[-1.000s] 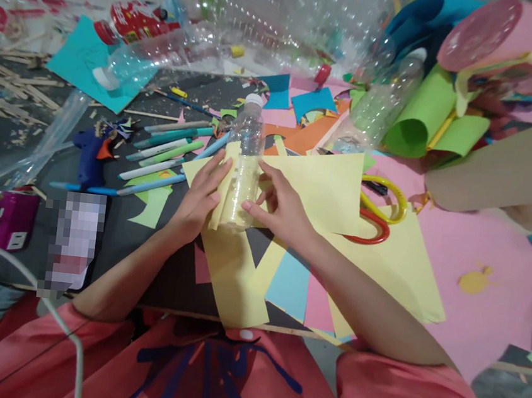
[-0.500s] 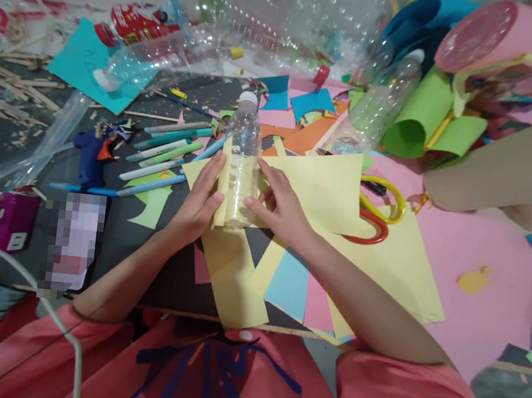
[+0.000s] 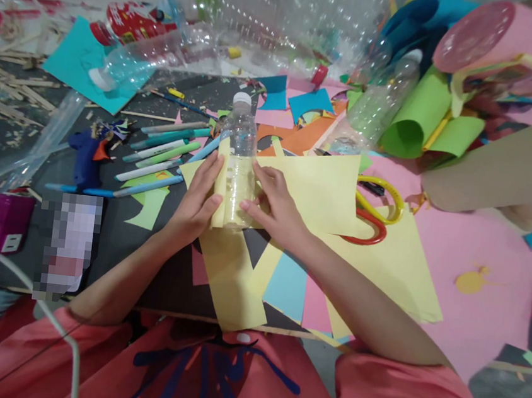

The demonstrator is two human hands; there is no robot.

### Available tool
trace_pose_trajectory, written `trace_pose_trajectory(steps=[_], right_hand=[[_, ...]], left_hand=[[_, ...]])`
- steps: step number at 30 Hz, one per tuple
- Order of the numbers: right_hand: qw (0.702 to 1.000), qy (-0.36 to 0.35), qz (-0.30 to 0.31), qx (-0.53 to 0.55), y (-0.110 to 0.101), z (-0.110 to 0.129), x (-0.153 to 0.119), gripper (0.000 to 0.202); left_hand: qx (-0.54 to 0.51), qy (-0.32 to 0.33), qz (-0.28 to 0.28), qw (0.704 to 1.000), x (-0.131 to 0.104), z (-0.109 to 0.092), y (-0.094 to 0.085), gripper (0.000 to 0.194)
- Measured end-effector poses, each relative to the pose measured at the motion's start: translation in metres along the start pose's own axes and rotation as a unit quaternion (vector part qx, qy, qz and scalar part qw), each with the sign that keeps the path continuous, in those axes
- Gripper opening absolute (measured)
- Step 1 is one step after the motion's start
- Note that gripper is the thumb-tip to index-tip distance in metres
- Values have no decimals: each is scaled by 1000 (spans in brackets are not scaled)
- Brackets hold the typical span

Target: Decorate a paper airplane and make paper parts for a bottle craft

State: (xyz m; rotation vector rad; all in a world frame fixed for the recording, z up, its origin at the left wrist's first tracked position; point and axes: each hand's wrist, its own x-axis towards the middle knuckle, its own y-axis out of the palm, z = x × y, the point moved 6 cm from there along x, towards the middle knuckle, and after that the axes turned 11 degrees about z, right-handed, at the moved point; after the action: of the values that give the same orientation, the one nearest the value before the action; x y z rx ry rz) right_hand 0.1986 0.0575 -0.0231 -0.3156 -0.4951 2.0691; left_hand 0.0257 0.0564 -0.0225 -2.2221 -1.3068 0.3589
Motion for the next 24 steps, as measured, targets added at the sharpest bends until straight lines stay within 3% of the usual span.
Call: trace_pose_trajectory(steps=[6, 11, 18, 24], right_hand=[[996, -58, -33, -67, -1, 16, -3, 60], [988, -61, -15, -139, 3, 27, -8, 50], [989, -76, -13, -126, 10, 31, -12, 55], [985, -120, -55, -111, 8, 35, -14, 44]], left_hand=[[-72, -35, 10, 997, 1, -1, 0, 71], [-86, -41, -19, 995, -2, -5, -3, 71], [-7, 5, -59, 998, -11, -18, -12, 73], [-112, -20, -61, 992, -9, -11, -7, 82]])
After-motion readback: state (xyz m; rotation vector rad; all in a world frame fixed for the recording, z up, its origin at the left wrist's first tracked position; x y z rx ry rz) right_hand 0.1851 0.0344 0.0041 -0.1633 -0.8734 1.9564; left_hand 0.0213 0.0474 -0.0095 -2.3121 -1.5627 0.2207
